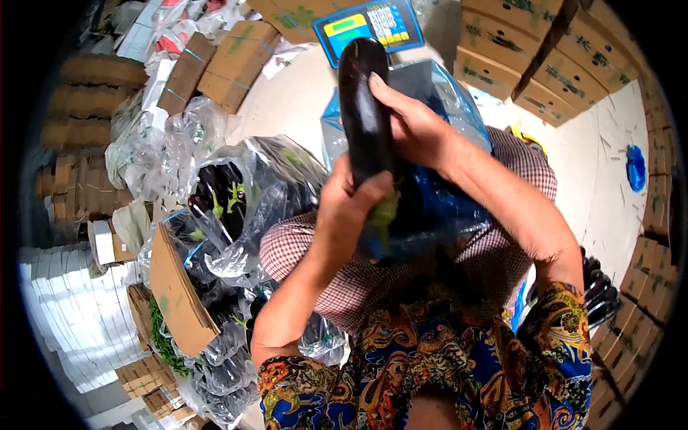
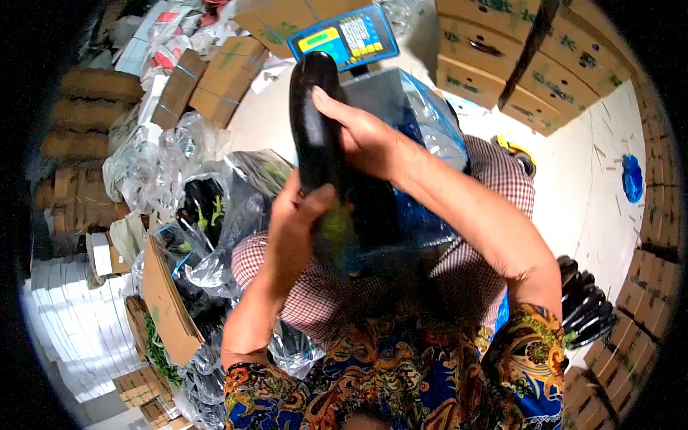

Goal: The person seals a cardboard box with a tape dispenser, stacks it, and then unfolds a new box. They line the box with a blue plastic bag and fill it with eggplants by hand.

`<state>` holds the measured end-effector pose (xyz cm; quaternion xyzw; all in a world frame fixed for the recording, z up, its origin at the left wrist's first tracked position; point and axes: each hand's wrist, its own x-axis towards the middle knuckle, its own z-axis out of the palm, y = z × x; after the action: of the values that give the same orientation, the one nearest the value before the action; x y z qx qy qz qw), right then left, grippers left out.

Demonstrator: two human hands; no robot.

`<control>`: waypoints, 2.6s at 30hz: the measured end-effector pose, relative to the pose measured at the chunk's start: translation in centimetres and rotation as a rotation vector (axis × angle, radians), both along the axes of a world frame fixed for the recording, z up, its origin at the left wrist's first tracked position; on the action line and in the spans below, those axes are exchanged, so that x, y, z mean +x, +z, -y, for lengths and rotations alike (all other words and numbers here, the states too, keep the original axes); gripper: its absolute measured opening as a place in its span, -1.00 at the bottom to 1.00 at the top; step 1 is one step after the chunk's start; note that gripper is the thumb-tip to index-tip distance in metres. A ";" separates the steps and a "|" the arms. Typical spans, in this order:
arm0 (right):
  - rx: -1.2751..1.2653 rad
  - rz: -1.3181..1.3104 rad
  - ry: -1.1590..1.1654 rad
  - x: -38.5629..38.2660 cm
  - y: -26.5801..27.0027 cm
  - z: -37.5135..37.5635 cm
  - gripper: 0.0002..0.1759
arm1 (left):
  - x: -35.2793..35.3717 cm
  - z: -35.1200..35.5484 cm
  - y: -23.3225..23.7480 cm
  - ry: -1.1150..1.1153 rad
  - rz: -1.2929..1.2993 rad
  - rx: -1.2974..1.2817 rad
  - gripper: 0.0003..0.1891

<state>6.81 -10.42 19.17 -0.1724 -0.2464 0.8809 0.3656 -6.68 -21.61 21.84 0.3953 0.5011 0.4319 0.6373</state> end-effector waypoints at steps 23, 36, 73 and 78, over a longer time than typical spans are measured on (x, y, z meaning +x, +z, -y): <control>1.221 1.326 1.001 9.4 -0.7 8.5 -0.80 | 8.2 -4.7 -18.0 -0.066 -0.310 -0.323 -0.25; 1.494 1.657 0.910 5.1 -6.8 1.9 -0.57 | 13.8 -4.6 -33.4 -0.308 -0.744 0.292 -0.37; 0.574 2.085 0.450 9.6 -14.4 0.7 -0.41 | -16.1 -0.3 -9.3 0.144 -0.426 -0.144 -0.61; 0.934 2.132 0.433 9.9 -19.4 1.9 -0.27 | -15.1 0.0 -8.7 0.176 -0.496 -0.119 -0.63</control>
<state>16.72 -12.34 -0.21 -0.6244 -0.7488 0.1608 -0.1538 -21.77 -21.58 13.18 0.4058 0.6987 0.3453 0.4774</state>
